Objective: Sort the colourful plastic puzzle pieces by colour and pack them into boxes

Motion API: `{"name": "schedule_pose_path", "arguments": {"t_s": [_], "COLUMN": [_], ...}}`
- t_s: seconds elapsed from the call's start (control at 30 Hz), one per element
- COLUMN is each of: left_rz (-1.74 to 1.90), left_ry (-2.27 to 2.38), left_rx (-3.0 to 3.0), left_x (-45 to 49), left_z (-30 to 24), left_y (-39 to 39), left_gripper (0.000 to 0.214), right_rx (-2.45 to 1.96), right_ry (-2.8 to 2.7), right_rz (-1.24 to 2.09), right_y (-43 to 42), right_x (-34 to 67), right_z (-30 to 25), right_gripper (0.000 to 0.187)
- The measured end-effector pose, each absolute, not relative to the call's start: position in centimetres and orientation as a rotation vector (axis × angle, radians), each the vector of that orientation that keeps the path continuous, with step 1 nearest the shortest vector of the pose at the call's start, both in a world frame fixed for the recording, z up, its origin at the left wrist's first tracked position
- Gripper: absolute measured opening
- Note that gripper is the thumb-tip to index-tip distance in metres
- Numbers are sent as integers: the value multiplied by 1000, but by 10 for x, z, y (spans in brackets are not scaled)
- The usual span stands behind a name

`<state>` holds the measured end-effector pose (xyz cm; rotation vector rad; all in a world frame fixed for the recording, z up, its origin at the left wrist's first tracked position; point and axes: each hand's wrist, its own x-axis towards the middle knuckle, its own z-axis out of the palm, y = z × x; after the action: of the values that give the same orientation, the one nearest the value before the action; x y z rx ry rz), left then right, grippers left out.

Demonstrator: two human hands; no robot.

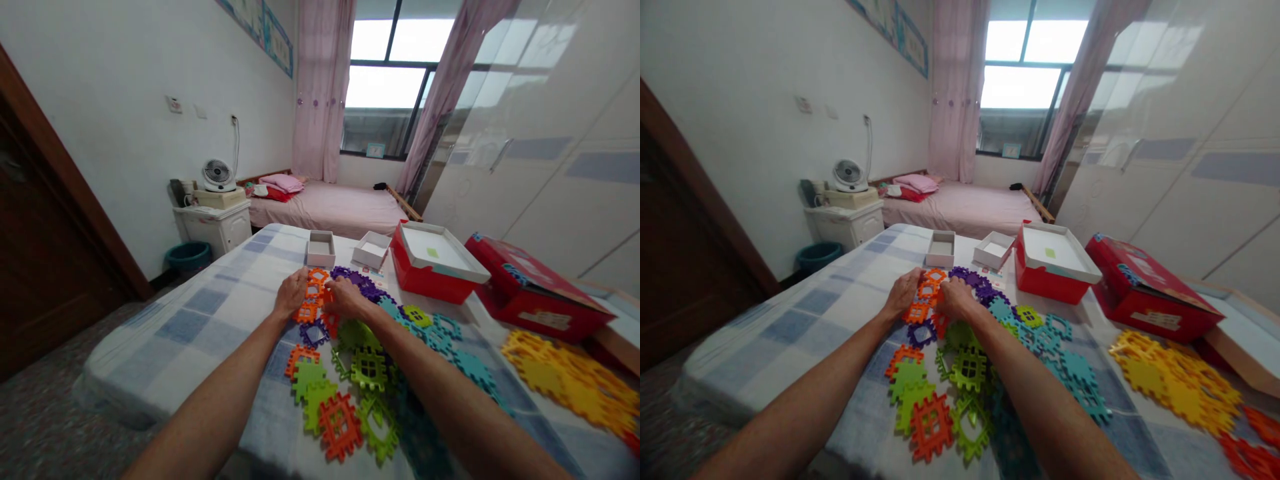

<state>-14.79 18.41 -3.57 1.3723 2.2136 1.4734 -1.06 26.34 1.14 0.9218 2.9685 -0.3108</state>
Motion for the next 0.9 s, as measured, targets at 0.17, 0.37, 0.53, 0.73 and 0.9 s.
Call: {"name": "schedule_pose_path", "arguments": {"t_s": [0.17,0.37,0.53,0.73,0.9], "left_rz": [1624,1762,1786,1780,1780], "left_ry": [2151,2144,2159,2158,2135], "left_rx": [1293,1130,1081,1050,1052], "left_x": [-152,-157,-161,-161,-159], "left_z": [-40,-48,-51,-52,-51], "left_y": [189,196,198,198,197], "left_gripper": [51,56,53,48,48], "right_rx": [1008,1006,890,959,947], "right_ry": [3003,3062,3052,3061,3018], "right_rz": [-344,-415,-430,-340,-369], "right_y": [273,288,274,261,265], "right_x": [-4,-16,-45,-45,-39], "right_z": [9,24,18,15,18], "right_gripper": [30,34,18,31,42]}}
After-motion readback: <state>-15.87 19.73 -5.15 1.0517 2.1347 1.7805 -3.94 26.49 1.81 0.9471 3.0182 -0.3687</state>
